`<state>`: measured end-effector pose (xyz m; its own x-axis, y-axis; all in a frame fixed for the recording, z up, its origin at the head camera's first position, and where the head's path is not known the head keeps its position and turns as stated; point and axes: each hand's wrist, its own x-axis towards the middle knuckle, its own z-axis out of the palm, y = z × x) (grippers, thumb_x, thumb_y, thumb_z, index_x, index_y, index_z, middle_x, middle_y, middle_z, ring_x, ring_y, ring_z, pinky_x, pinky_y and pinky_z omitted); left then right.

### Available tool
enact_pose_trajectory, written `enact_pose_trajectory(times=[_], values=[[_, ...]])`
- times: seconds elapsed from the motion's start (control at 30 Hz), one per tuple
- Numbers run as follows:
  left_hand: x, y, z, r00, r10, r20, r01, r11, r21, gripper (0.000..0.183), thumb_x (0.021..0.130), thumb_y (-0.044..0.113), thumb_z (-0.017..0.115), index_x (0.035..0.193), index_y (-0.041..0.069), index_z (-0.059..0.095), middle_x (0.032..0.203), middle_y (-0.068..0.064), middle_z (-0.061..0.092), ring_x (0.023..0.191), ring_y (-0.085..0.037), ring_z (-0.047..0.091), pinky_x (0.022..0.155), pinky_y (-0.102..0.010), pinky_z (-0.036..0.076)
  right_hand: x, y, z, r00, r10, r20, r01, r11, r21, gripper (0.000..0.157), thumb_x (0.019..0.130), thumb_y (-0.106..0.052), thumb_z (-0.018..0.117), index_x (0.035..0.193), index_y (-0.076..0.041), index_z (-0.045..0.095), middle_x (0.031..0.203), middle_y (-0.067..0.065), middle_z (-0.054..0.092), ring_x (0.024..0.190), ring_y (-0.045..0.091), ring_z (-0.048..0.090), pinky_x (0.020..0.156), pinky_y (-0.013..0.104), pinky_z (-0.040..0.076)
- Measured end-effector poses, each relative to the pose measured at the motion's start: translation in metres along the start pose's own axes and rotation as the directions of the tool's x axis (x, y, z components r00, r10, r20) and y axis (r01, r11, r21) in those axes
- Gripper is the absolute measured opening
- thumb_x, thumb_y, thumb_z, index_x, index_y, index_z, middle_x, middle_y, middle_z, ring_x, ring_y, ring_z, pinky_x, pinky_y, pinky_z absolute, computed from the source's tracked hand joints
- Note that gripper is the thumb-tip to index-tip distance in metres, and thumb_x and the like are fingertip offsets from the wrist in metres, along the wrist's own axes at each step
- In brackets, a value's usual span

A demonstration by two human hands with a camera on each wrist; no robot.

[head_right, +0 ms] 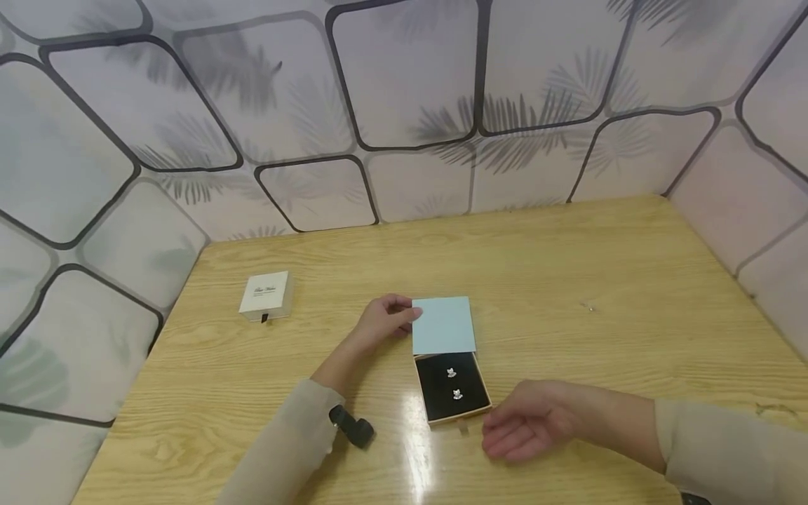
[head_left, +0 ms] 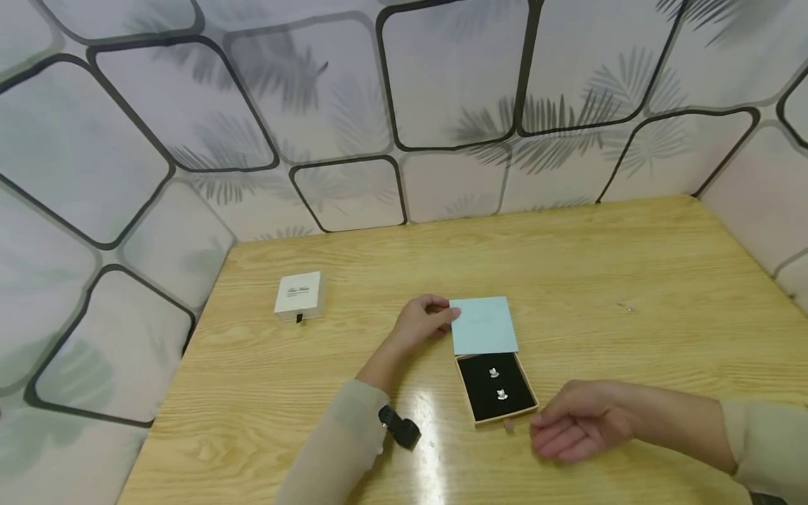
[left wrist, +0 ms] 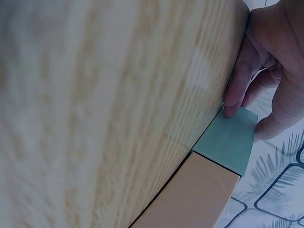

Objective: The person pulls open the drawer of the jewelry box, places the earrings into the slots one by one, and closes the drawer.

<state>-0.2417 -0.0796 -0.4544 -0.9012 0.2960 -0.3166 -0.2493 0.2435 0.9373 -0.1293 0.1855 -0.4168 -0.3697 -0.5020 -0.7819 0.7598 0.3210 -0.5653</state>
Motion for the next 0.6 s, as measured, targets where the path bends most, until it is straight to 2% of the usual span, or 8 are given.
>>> enact_pose_trajectory(times=[0.03,0.2,0.33,0.6], values=[[0.003,-0.004,0.0,1.0,0.002,-0.005,-0.002,1.0,-0.001,0.043,0.088,0.028,0.068,0.119,0.001,0.057,0.1,-0.011,0.063,0.081,-0.017,0.063,0.074,-0.03,0.058,0.001,0.002,0.001,1.0,0.004,0.017,-0.005,1.0,0.025,0.017,0.091,-0.017,0.061,0.095,-0.003,0.069,0.084,0.007,0.073,0.078,0.015,0.07,0.075,0.03,0.058],[0.003,-0.005,0.001,1.0,0.009,-0.01,-0.009,1.0,0.004,0.042,0.088,0.029,0.068,0.119,0.003,0.058,0.101,-0.011,0.064,0.081,-0.017,0.064,0.075,-0.03,0.058,0.009,0.013,0.006,0.997,-0.014,0.07,0.002,0.986,0.169,0.013,0.092,-0.017,0.06,0.096,-0.01,0.071,0.091,0.005,0.073,0.087,0.015,0.069,0.084,0.033,0.056],[0.003,-0.005,0.001,1.0,0.018,-0.004,-0.018,1.0,0.01,0.043,0.088,0.03,0.068,0.119,0.002,0.057,0.101,-0.011,0.064,0.082,-0.017,0.064,0.075,-0.03,0.058,0.013,0.02,0.014,0.997,-0.06,0.053,0.042,0.956,0.292,0.013,0.093,-0.015,0.06,0.095,-0.012,0.073,0.094,0.006,0.072,0.092,0.017,0.068,0.09,0.035,0.054],[0.003,-0.007,0.0,1.0,0.015,-0.006,-0.015,1.0,0.017,0.041,0.088,0.03,0.067,0.119,0.004,0.058,0.102,-0.01,0.063,0.083,-0.017,0.064,0.076,-0.03,0.058,0.02,0.021,0.032,0.997,-0.076,0.029,0.056,0.899,0.434,0.013,0.093,-0.014,0.059,0.093,-0.01,0.071,0.094,0.006,0.072,0.094,0.017,0.068,0.094,0.035,0.052]])
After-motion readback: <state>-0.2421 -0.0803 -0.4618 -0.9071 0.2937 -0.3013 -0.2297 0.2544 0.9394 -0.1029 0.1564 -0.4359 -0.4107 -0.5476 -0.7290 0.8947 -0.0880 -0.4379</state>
